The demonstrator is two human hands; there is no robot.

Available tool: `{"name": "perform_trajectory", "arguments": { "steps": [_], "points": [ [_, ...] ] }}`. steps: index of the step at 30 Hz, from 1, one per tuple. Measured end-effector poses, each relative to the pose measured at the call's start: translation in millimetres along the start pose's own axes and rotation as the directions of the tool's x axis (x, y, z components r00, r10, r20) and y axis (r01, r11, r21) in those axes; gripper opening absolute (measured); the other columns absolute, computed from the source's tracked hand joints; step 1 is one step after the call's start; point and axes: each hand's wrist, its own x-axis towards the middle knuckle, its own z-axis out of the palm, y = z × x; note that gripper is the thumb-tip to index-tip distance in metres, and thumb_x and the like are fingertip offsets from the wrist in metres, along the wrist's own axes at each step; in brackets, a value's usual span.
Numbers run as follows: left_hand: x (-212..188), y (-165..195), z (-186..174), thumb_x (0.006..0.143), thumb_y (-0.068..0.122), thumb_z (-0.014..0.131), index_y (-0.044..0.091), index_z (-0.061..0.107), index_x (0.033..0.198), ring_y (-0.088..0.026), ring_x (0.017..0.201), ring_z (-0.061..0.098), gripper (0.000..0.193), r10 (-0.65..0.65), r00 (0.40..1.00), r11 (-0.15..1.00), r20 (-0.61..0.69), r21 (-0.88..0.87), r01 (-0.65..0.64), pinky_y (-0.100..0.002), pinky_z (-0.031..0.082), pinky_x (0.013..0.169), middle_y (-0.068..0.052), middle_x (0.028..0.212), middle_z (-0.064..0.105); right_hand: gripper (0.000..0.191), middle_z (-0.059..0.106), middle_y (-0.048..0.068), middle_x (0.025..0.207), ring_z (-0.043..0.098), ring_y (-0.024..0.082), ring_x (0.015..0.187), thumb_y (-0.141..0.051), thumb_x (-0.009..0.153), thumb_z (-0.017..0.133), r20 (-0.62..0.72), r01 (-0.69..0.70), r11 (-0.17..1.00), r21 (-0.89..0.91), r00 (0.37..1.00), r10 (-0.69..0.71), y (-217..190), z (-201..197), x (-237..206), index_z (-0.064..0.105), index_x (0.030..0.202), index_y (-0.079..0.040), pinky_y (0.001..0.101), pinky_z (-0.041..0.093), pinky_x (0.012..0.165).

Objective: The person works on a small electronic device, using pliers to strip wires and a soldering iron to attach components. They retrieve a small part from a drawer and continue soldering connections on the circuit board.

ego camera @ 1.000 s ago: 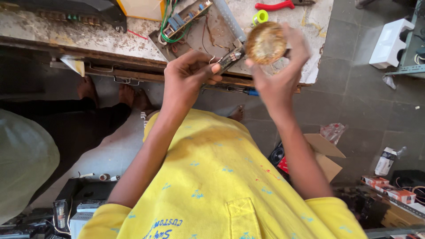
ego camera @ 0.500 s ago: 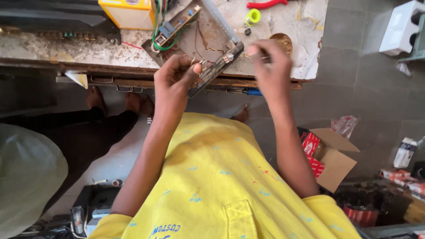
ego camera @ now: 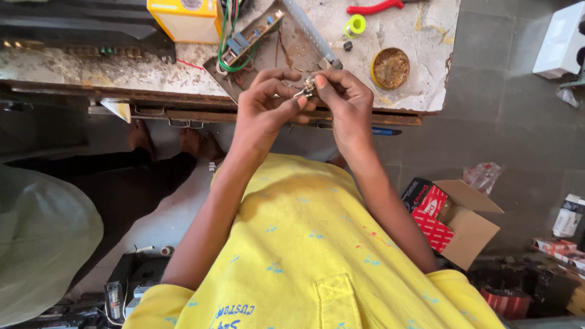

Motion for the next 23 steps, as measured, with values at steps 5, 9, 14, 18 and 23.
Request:
{"name": "perform_trajectory", "arguments": {
  "steps": [5,9,14,18,23],
  "points": [
    [1,-9,-5,0.093,-0.009,0.068,-0.009,0.064,0.089,-0.022,0.100,0.075,0.006,-0.032,0.999,0.995,-0.024,-0.097,0.029,-0.033,0.065,0.088,-0.019,0.138,0.058,0.013,0.073,0.006,0.096,0.074,0.014,0.082,-0.007,0.099,0.072,0.000,-0.004,1.000,0.014,1.000,0.004,-3,6,-6,0.070,0.106,0.003,0.0258,0.059,0.077],
    [2,-12,-4,0.093,-0.009,0.068,-0.008,0.062,0.088,-0.023,0.104,0.075,0.007,-0.052,0.996,0.982,-0.067,-0.183,0.039,-0.033,0.064,0.093,-0.023,0.137,0.062,0.012,0.073,0.007,0.096,0.072,0.013,0.084,-0.007,0.100,0.072,0.011,0.025,0.998,0.050,1.000,-0.026,-6,9,-7,0.070,0.105,0.003,0.0272,0.061,0.081],
    [1,-14,-5,0.093,-0.011,0.067,-0.008,0.061,0.085,-0.023,0.104,0.074,0.010,-0.036,0.997,0.981,-0.074,-0.190,0.021,-0.035,0.065,0.094,-0.023,0.135,0.064,0.011,0.074,0.008,0.094,0.071,0.012,0.085,-0.007,0.102,0.072,0.015,0.061,0.998,0.021,0.998,-0.062,-5,8,-8,0.070,0.106,0.003,0.0252,0.057,0.082],
    [0,-15,-5,0.093,-0.011,0.066,-0.008,0.061,0.085,-0.023,0.103,0.074,0.010,-0.046,0.994,0.982,-0.095,-0.188,0.027,-0.035,0.065,0.093,-0.023,0.133,0.064,0.011,0.073,0.008,0.099,0.069,0.011,0.089,-0.006,0.103,0.072,0.011,0.064,0.998,0.016,0.998,-0.064,-5,8,-8,0.071,0.107,0.004,0.0248,0.056,0.085],
    [1,-19,-4,0.094,-0.011,0.066,-0.008,0.060,0.085,-0.025,0.103,0.075,0.012,-0.037,0.993,0.982,-0.112,-0.187,0.016,-0.036,0.065,0.093,-0.025,0.134,0.064,0.011,0.075,0.009,0.096,0.072,0.013,0.087,-0.008,0.102,0.071,0.011,0.011,0.999,0.053,1.000,-0.011,-11,13,-11,0.069,0.105,0.002,0.0273,0.061,0.083]
  ]
}}
